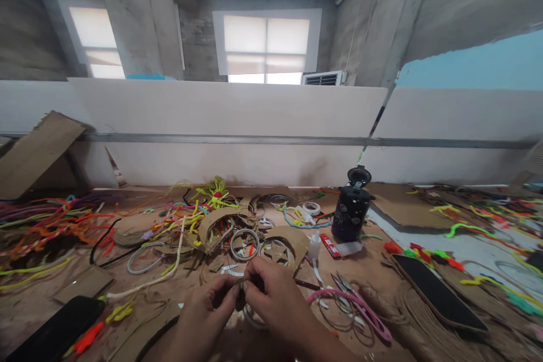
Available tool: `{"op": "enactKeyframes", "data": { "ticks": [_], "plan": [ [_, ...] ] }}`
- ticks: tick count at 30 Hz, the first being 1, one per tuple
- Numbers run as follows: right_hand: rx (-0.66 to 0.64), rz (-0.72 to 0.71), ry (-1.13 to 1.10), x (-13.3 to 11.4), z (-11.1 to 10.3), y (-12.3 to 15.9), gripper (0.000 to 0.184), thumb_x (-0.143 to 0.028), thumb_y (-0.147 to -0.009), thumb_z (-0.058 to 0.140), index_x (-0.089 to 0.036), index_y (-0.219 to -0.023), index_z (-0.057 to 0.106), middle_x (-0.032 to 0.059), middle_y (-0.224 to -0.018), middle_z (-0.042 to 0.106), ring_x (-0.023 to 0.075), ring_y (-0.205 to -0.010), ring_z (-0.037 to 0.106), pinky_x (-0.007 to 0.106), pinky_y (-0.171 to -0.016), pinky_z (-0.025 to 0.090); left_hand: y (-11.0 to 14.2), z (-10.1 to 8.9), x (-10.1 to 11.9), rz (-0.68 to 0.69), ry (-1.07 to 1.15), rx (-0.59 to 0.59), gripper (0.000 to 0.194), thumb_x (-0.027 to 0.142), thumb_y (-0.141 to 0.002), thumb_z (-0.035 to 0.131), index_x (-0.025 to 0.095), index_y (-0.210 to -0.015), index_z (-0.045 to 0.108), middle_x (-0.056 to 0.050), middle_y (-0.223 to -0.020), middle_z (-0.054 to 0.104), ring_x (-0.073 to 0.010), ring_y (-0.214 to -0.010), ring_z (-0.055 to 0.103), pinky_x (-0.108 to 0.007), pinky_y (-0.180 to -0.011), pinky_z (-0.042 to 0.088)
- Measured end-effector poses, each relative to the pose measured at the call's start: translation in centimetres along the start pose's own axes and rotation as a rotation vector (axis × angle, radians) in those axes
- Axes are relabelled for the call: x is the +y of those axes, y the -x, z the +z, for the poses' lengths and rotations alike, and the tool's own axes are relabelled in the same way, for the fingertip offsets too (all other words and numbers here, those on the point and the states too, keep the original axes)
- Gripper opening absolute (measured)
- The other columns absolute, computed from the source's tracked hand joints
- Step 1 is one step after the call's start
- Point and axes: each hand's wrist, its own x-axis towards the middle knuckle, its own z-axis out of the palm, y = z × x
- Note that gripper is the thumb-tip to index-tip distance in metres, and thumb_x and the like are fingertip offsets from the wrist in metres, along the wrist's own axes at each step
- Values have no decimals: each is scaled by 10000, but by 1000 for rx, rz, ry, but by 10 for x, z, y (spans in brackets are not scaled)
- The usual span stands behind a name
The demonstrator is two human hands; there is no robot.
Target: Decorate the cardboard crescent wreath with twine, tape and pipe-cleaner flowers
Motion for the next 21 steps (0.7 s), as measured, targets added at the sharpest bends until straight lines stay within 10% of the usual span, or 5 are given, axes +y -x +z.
{"op": "enactKeyframes", "data": {
  "ticks": [21],
  "plan": [
    [58,-83,156,-3,-5,0,133,-90,-796,522,-206,-732,524,-35,-684,557,147,-656,498,252,-609,320,-8,-6,0,-68,203,48,327,425,-801,574,152,-829,750,-43,-706,676,-200,-696,582,-282,-644,436]
  ]
}}
